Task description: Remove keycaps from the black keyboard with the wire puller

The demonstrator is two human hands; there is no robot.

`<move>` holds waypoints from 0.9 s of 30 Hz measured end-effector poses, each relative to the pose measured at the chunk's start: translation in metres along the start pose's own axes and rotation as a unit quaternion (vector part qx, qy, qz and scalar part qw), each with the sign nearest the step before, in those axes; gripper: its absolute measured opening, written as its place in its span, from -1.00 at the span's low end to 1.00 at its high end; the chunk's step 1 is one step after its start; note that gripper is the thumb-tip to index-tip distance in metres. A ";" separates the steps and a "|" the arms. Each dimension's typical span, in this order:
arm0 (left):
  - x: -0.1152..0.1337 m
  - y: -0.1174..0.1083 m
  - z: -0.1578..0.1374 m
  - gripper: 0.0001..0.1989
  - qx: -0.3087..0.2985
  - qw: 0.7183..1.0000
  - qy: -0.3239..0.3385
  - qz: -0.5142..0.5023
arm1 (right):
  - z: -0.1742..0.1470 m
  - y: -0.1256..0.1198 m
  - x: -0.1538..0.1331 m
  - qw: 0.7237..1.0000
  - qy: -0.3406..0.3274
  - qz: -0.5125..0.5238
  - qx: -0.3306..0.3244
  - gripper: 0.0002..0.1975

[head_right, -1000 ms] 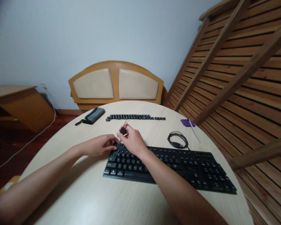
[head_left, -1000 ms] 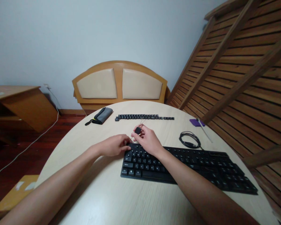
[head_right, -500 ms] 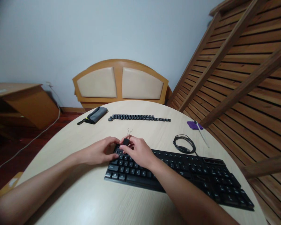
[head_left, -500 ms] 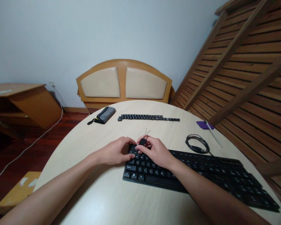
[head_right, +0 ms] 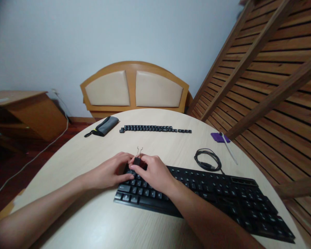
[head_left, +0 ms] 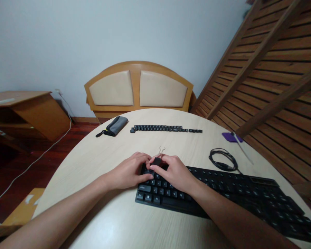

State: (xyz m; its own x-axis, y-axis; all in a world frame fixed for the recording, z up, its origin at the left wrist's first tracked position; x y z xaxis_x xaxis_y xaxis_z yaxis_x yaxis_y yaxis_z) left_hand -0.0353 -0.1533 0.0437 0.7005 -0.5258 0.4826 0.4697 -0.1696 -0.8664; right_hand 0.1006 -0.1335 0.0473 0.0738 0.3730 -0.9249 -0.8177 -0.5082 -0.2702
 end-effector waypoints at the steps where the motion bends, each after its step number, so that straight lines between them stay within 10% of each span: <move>1: 0.001 0.000 0.000 -0.82 0.000 1.000 0.001 0.001 | 0.000 0.000 0.001 1.000 0.001 0.002 0.002 -0.86; 27: 0.000 0.004 -0.001 -0.79 -0.006 1.000 -0.022 -0.015 | -0.001 0.001 0.004 0.998 0.015 0.060 -0.011 -0.86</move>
State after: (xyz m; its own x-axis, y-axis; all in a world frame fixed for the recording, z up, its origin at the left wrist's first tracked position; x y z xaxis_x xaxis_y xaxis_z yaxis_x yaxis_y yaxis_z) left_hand -0.0340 -0.1548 0.0398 0.7095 -0.4825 0.5137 0.4844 -0.1957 -0.8527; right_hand 0.1009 -0.1329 0.0428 -0.0059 0.2857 -0.9583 -0.8094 -0.5642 -0.1632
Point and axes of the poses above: each hand's wrist, its own z-axis towards the middle knuckle, its own y-axis out of the palm, x = y × z, the point moved 6 cm from there along z, towards the middle knuckle, and after that the axes turned 11 degrees about z, right-handed, at the moved point
